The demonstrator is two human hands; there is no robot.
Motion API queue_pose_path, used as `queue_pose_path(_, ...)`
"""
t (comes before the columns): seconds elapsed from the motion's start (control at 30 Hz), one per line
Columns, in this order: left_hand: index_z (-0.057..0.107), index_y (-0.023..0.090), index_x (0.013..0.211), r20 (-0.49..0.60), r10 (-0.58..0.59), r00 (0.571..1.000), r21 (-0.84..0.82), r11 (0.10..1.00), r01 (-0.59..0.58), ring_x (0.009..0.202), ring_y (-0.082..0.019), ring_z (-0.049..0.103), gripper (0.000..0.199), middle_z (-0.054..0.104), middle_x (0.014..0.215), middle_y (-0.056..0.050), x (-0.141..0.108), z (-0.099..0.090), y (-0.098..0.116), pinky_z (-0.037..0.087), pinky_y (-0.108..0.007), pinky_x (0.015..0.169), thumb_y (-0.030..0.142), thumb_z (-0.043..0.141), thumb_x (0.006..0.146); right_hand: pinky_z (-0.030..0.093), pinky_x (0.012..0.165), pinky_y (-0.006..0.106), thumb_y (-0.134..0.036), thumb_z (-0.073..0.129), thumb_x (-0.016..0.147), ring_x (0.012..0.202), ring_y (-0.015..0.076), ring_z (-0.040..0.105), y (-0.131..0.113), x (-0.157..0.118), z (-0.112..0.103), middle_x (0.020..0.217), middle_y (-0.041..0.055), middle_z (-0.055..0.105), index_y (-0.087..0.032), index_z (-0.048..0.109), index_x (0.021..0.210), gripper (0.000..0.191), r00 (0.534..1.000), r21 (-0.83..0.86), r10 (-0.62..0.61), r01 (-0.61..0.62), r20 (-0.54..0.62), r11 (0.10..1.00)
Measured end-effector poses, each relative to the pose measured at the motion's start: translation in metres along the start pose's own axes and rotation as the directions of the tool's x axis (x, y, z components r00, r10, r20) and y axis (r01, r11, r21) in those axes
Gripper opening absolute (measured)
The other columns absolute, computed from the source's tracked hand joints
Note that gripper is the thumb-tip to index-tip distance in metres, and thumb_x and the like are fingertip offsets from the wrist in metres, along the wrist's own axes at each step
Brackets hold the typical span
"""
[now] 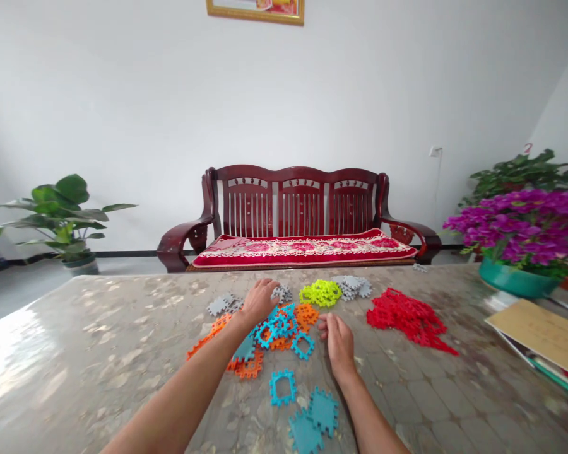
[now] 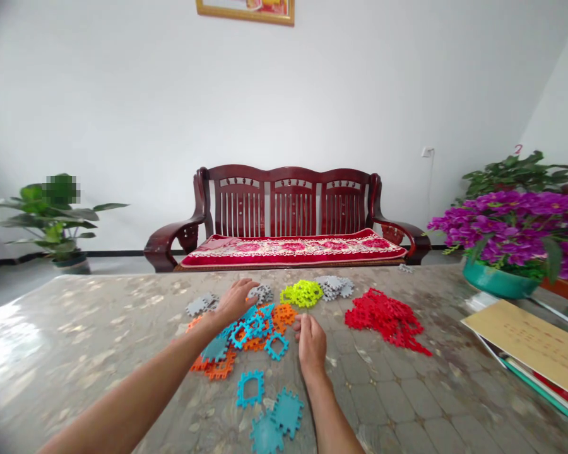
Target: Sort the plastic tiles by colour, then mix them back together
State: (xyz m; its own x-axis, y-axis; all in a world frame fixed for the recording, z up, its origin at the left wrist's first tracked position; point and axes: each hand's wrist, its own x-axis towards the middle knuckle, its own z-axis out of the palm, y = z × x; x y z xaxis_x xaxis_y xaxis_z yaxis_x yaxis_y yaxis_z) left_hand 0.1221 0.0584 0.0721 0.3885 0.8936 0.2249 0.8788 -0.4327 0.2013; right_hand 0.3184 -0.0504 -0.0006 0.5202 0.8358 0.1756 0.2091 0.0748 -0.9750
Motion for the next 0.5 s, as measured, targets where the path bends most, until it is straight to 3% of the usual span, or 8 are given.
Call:
queue_pose_path(0.2, 0.047, 0.028, 0.139, 0.177, 0.01, 0.984, 0.078, 0.997, -0.024, 0.136, -0.034, 0.038, 0.059, 0.042, 0.147, -0.013, 0.04, 0.021, 0.0, 0.041, -0.048, 0.103, 0.032, 0.06, 0.081, 0.046, 0.059, 0.029, -0.064, 0.035, 0.086, 0.058, 0.0193, 0.06, 0.0, 0.003, 0.004, 0.068, 0.0051, 0.068, -0.018, 0.068, 0.085, 0.057, 1.0, -0.001, 0.027, -0.027, -0.009, 1.0)
queue_pose_path(0.37, 0.047, 0.03, 0.138, 0.346, 0.02, 0.938, 0.1, 0.993, -0.058, 0.118, -0.032, 0.056, 0.065, 0.051, 0.138, -0.013, 0.06, 0.036, -0.011, 0.047, -0.043, 0.094, 0.042, 0.066, 0.076, 0.045, 0.058, 0.028, -0.061, 0.035, 0.088, 0.058, 0.019, 0.061, 0.005, 0.005, 0.006, 0.067, 0.0044, 0.069, -0.019, 0.068, 0.085, 0.054, 1.0, -0.019, 0.023, -0.023, -0.019, 1.0)
queue_pose_path(0.5, 0.05, 0.028, 0.134, 0.371, 0.065, 0.926, 0.097, 0.989, -0.108, 0.116, -0.031, 0.057, 0.058, 0.057, 0.13, -0.012, 0.065, 0.04, -0.01, 0.046, -0.042, 0.095, 0.038, 0.063, 0.078, 0.044, 0.058, 0.028, -0.058, 0.033, 0.089, 0.059, 0.0188, 0.061, 0.007, 0.004, 0.007, 0.069, 0.0044, 0.07, -0.02, 0.069, 0.085, 0.052, 1.0, -0.047, 0.026, -0.026, -0.003, 0.999)
